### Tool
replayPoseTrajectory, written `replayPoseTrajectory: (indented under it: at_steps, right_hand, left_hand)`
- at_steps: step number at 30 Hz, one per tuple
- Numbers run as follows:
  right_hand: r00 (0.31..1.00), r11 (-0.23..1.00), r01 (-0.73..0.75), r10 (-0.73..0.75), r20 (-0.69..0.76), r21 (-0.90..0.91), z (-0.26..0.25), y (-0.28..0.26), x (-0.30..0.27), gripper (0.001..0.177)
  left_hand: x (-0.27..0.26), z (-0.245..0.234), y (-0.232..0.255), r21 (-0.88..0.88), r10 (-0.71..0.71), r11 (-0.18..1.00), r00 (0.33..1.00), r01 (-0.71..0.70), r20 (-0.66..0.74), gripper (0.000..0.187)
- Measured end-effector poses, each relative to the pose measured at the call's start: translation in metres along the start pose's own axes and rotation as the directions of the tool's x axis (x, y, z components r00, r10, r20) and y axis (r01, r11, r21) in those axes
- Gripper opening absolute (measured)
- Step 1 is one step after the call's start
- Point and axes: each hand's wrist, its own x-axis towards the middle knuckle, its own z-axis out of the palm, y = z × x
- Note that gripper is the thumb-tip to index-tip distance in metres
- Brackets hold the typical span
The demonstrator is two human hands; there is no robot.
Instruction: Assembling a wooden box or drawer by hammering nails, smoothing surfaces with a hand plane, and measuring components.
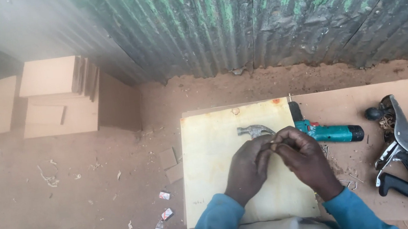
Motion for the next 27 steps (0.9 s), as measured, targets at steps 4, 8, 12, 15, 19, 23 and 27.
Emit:
replayPoseTrajectory:
  at_steps: [4,8,12,15,19,23,27]
  right_hand:
    - [0.998,0.962,-0.062,0.069,0.016,-0.267,0.015,-0.007,0.001,0.015]
    - [0.930,0.649,-0.287,0.366,-0.041,-0.705,0.039,-0.022,-0.002,0.039]
    - [0.945,0.595,-0.220,0.327,-0.016,-0.773,0.044,-0.007,-0.001,0.044]
    - [0.865,0.716,-0.449,0.499,-0.060,-0.535,0.050,-0.051,-0.004,0.022]
    - [0.850,0.778,-0.506,0.522,-0.065,-0.372,0.038,-0.026,0.002,0.038]
    - [0.846,0.838,-0.532,0.532,0.032,0.122,0.037,-0.027,0.004,0.038]
    - [0.893,0.892,-0.449,0.450,0.011,-0.048,0.046,-0.033,0.002,0.055]
  left_hand:
    - [0.016,-0.033,-0.009,0.016,-0.549,0.836,0.836,0.549,0.012,0.026]
    - [0.025,-0.072,-0.078,0.077,-0.224,0.961,0.908,0.267,-0.354,0.016]
    - [0.033,-0.091,-0.134,0.082,-0.388,0.882,0.814,0.464,-0.431,0.018]
    - [0.037,-0.090,-0.125,0.003,-0.400,0.892,0.794,0.452,-0.458,0.015]
    - [0.029,-0.089,-0.141,0.101,-0.241,0.942,0.853,0.321,-0.463,0.020]
    - [0.039,-0.089,-0.135,0.094,-0.357,0.900,0.845,0.425,-0.397,0.022]
    - [0.034,-0.085,-0.145,0.156,-0.331,0.895,0.857,0.418,-0.394,0.025]
